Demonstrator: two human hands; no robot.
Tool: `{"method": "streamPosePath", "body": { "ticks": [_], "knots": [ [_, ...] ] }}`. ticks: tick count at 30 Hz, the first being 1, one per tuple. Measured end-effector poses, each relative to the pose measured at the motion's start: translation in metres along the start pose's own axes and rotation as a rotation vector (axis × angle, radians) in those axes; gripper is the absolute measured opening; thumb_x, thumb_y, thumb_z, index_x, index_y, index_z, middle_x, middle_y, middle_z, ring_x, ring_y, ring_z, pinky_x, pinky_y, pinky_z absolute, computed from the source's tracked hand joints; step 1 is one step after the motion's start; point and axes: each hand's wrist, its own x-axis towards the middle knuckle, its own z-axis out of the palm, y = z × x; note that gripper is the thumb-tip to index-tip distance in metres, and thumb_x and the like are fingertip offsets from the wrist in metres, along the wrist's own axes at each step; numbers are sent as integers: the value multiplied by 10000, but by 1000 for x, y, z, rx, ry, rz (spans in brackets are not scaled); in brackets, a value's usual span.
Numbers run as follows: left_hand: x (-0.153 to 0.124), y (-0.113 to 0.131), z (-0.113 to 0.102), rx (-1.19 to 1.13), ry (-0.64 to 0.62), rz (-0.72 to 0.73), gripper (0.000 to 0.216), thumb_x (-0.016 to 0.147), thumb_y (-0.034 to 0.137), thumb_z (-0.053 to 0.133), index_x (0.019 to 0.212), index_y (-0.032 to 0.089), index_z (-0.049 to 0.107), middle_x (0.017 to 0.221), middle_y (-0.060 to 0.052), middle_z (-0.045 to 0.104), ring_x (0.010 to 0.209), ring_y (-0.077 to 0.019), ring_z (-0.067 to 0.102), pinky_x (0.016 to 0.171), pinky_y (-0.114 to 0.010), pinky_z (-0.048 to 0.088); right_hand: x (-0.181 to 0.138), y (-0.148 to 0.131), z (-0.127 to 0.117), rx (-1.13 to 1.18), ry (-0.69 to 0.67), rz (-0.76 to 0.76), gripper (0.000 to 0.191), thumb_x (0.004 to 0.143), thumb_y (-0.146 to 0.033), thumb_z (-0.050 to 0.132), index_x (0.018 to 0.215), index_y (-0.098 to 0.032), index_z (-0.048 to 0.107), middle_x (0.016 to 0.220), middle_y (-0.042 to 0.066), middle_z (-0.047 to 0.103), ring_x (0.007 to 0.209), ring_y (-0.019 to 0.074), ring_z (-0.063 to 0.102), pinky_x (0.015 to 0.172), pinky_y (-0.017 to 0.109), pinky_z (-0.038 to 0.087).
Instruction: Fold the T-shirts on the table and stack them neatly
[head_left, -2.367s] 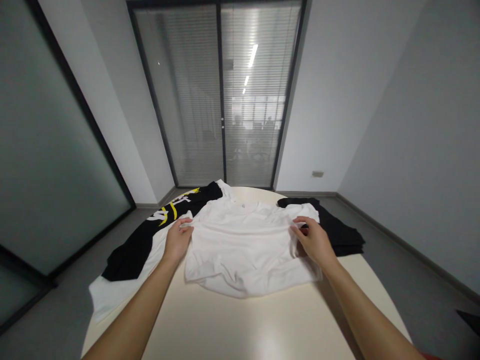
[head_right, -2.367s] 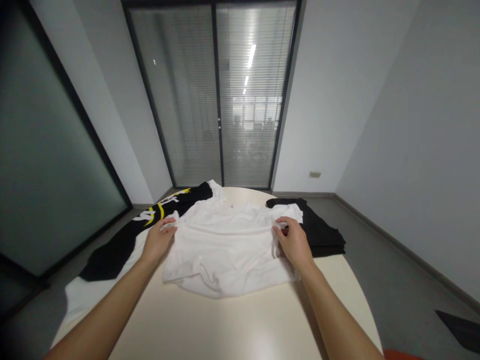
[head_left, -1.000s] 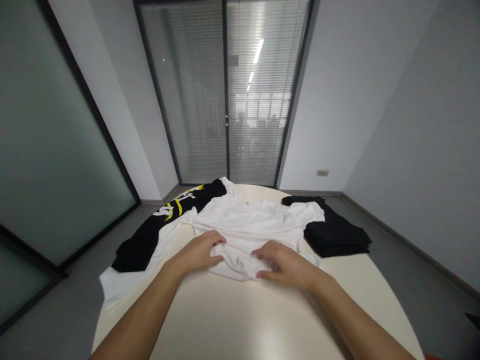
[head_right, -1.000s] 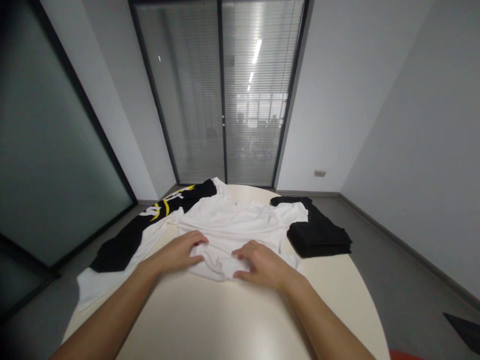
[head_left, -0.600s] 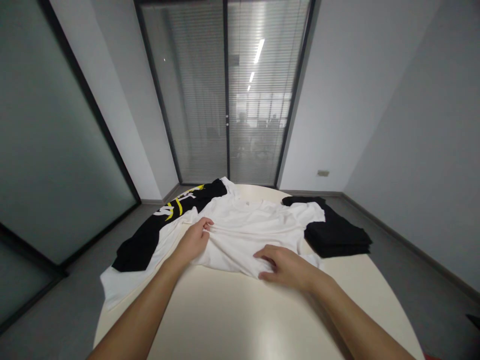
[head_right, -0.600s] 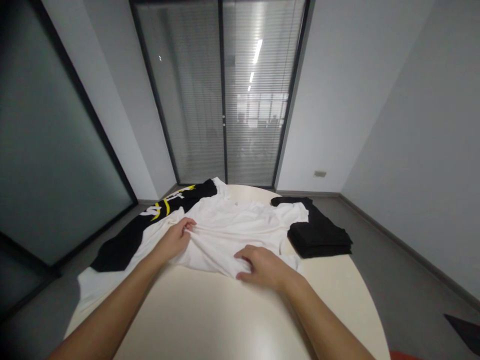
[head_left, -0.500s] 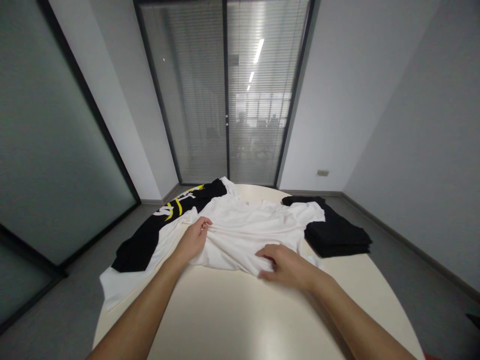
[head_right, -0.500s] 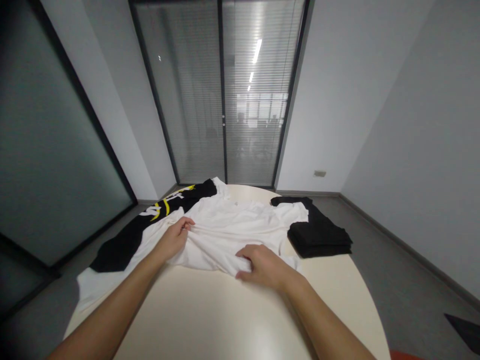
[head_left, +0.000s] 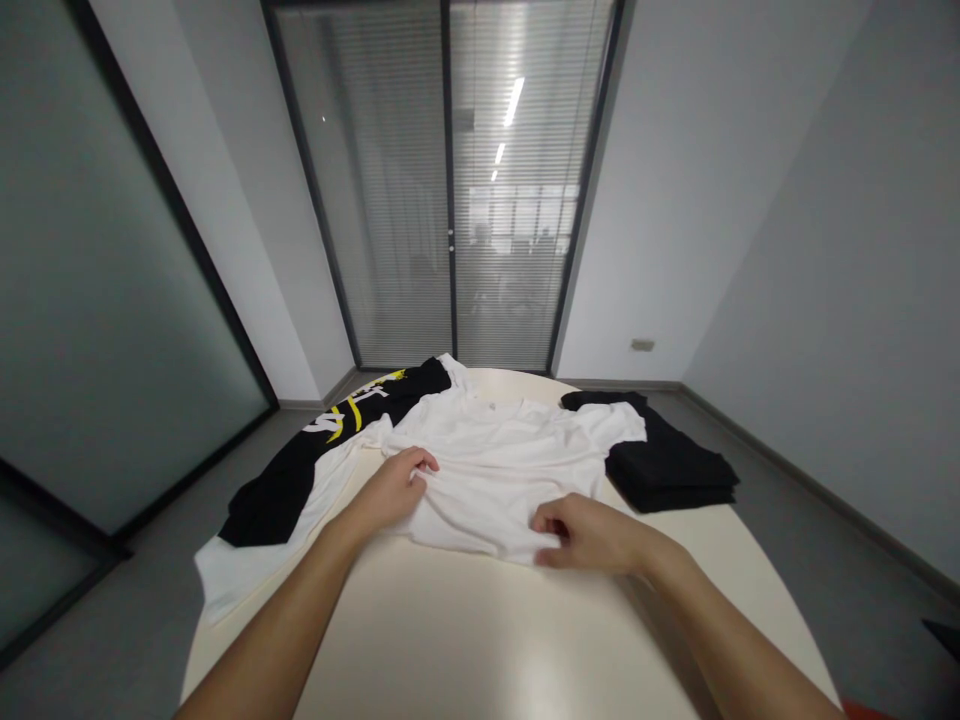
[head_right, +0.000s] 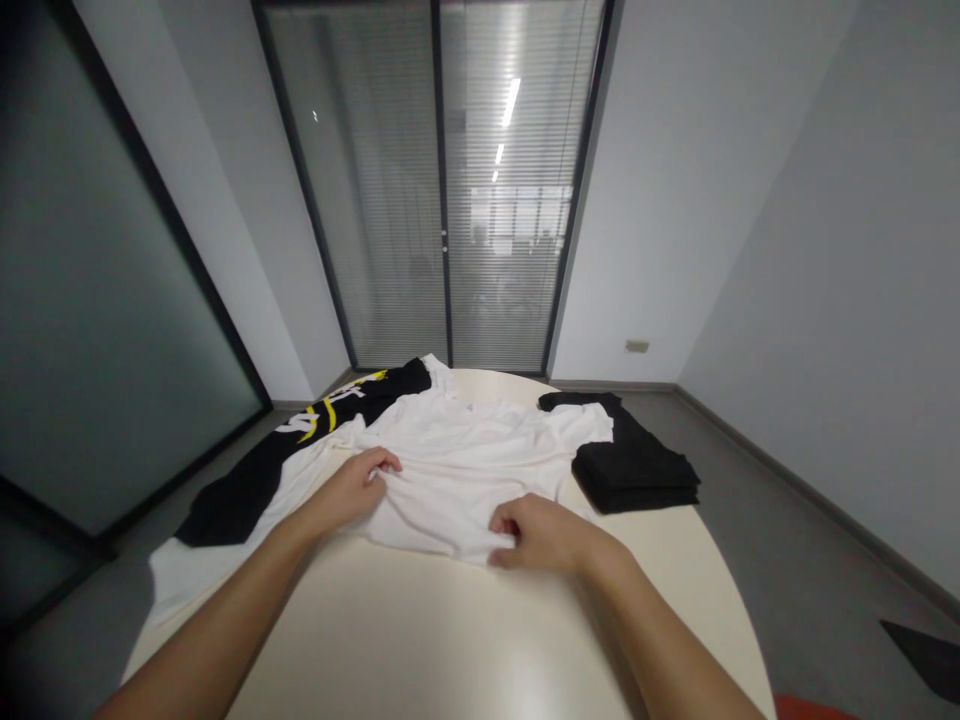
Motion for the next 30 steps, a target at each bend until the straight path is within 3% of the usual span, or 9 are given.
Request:
{"method": "streamPosePath", "body": {
  "ticks": [2, 5, 8, 12, 16, 20, 23, 26, 30],
  "knots": [
    [3, -2, -2, -29, 72, -35, 316, 709, 104, 443, 922, 183, 662, 905, -36, 653, 892, -211, 605, 851, -325, 463, -3, -7, -3, -63, -1, -21, 211, 744, -362, 729, 740, -179, 622, 694, -26, 559, 648, 126, 477, 589, 248, 310],
    [7, 1, -9, -109, 196, -47, 276, 708, 152, 448, 886, 190, 656, 859, -20, 641, 863, -207, 597, 841, -323, 455, -8, -16, -4, -97, 52, -57, 248, 698, -358, 771, 775, -181, 614, 819, 1, 622, 751, 154, 530, 645, 252, 345],
    [6, 8, -18, -257, 209, -31, 236, 693, 202, 462, 848, 190, 640, 764, -4, 620, 790, -196, 581, 808, -311, 438, -13, -21, -2, -37, -40, 14, 336, 654, -412, 811, 806, -193, 607, 801, -14, 625, 712, 145, 534, 612, 242, 350],
    [-1, 15, -29, -507, -125, -75, 163, 745, 297, 511, 792, 182, 616, 592, 14, 604, 608, -164, 533, 694, -286, 412, -21, -27, -5, 233, -259, 60, 394, 637, -417, 827, 871, -196, 600, 808, -21, 653, 681, 126, 574, 577, 209, 402],
    [-10, 13, -36, -570, -497, -177, 294, 849, 427, 528, 794, 168, 656, 556, -15, 667, 559, -164, 556, 668, -282, 419, -29, -25, -14, 463, -398, 173, 313, 793, -398, 676, 1016, -198, 586, 855, 17, 697, 581, 118, 616, 516, 207, 448],
    [-14, 9, -38, -481, -728, -292, 437, 891, 553, 506, 818, 160, 683, 617, -50, 729, 523, -162, 586, 644, -282, 426, -28, -4, -17, 281, -211, 148, 208, 830, -340, 627, 953, -177, 665, 829, 38, 707, 693, 150, 653, 623, 228, 483],
    [-15, 8, -38, -347, -828, -453, 481, 839, 631, 550, 832, 164, 666, 631, -62, 736, 509, -165, 600, 583, -268, 402, -22, 11, -15, 72, -64, 176, 253, 785, -347, 685, 975, -181, 702, 877, 52, 708, 779, 188, 654, 692, 260, 485],
    [-16, 10, -34, -179, -781, -597, 483, 755, 659, 623, 781, 176, 616, 650, -66, 731, 504, -171, 604, 520, -255, 368, -17, 16, -13, -41, 26, 212, 435, 747, -349, 734, 1144, -180, 679, 1014, 89, 697, 910, 235, 652, 833, 320, 496],
    [-16, 10, -27, 36, -538, -441, 380, 745, 561, 657, 813, 190, 614, 676, -24, 709, 542, -167, 606, 536, -255, 377, -14, 19, -6, -121, 85, 184, 654, 764, -422, 728, 1356, -184, 588, 1353, 166, 566, 1275, 336, 511, 1095, 442, 391]
  ]
}}
